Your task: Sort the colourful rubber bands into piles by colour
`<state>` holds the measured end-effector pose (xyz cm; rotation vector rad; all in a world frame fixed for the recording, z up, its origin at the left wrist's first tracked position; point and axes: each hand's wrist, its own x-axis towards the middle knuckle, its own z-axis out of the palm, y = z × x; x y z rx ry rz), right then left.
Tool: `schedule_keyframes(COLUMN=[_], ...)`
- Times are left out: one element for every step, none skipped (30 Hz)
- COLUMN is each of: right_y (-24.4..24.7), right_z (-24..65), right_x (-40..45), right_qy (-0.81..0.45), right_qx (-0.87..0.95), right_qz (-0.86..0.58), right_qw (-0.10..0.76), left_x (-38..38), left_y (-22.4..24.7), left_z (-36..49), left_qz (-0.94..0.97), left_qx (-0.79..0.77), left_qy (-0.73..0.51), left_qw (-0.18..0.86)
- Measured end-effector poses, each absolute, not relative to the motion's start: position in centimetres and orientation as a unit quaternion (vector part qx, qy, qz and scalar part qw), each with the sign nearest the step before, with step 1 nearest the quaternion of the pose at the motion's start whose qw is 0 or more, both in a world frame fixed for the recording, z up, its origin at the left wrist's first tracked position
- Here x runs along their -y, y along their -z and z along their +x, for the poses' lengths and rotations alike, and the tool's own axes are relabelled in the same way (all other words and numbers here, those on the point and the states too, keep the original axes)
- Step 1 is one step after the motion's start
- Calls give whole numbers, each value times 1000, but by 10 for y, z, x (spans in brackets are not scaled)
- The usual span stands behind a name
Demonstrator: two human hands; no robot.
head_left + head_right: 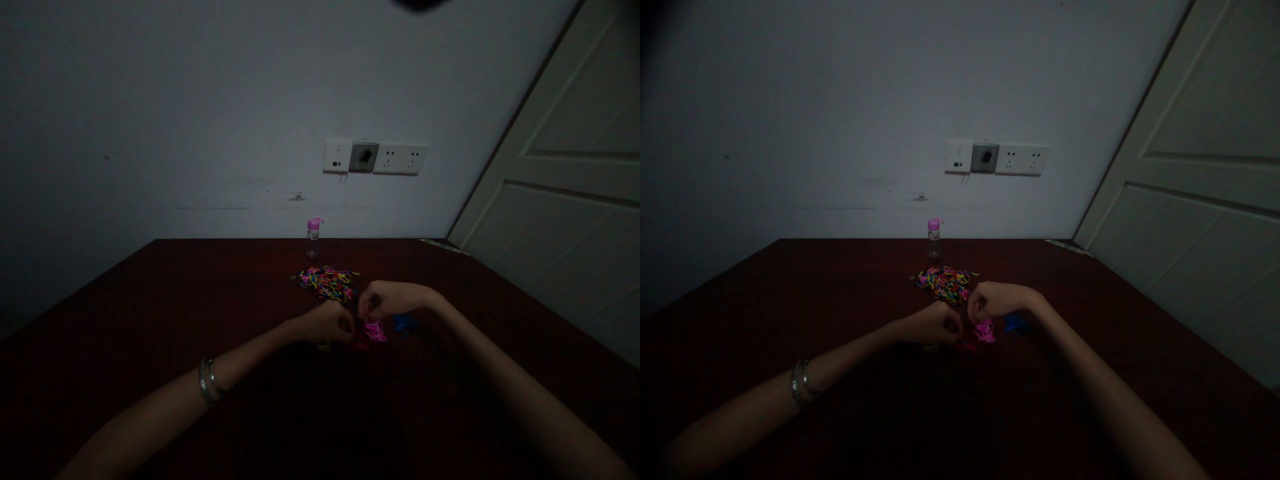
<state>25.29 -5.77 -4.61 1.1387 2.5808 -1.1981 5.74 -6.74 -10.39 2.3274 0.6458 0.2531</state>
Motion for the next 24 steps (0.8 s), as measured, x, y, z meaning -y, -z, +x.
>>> schedule_keyframes(right_y=[45,44,43,41,40,39,38,37,37,36,36,36,35,36,36,36,37,37,38,38,38,39,40,40], right_z=[252,250,249,248,246,245,245,244,244,243,243,242,242,241,241,240,240,240,240,240,241,241,242,242], right_x=[59,61,63,65,66,67,68,69,70,71,71,72,72,73,73,73,73,73,72,72,71,71,70,70], right_qy=[393,392,389,387,387,389,391,392,390,385,379,373,368,366,364,362,359,354,351,349,348,347,346,345], right_qx=[-840,-840,-840,-841,-841,-841,-841,-842,-843,-844,-846,-847,-849,-849,-849,-850,-852,-855,-857,-859,-861,-862,-863,-864], right_qz=[371,372,373,373,373,371,369,368,368,371,374,377,379,381,381,381,380,379,376,374,371,369,367,366], right_qw=[48,55,60,62,62,61,57,51,45,38,32,28,26,26,27,27,26,24,23,22,23,24,25,25], left_x=[67,66,65,64,62,61,60,58,57,56,55,54,54,54,54,54,54,53,52,51,50,49,48,47], left_y=[104,104,104,103,103,102,101,100,99,98,97,96,96,95,95,95,95,95,96,97,97,98,98,99], left_z=[57,57,56,55,55,54,53,53,52,52,52,52,52,53,53,53,53,53,53,53,52,51,50,50], left_qz=[894,888,880,872,863,854,847,840,832,823,813,802,790,778,767,757,749,743,740,741,744,750,755,761], left_qx=[-249,-252,-259,-267,-275,-280,-283,-286,-291,-297,-303,-310,-315,-318,-321,-323,-325,-325,-323,-318,-310,-301,-293,-285], left_qy=[-99,-99,-100,-100,-100,-103,-106,-111,-116,-121,-126,-130,-134,-139,-144,-149,-154,-157,-159,-158,-155,-151,-146,-140], left_qw=[359,372,385,399,412,426,438,448,458,469,481,494,509,523,537,548,557,564,568,570,571,570,568,565])
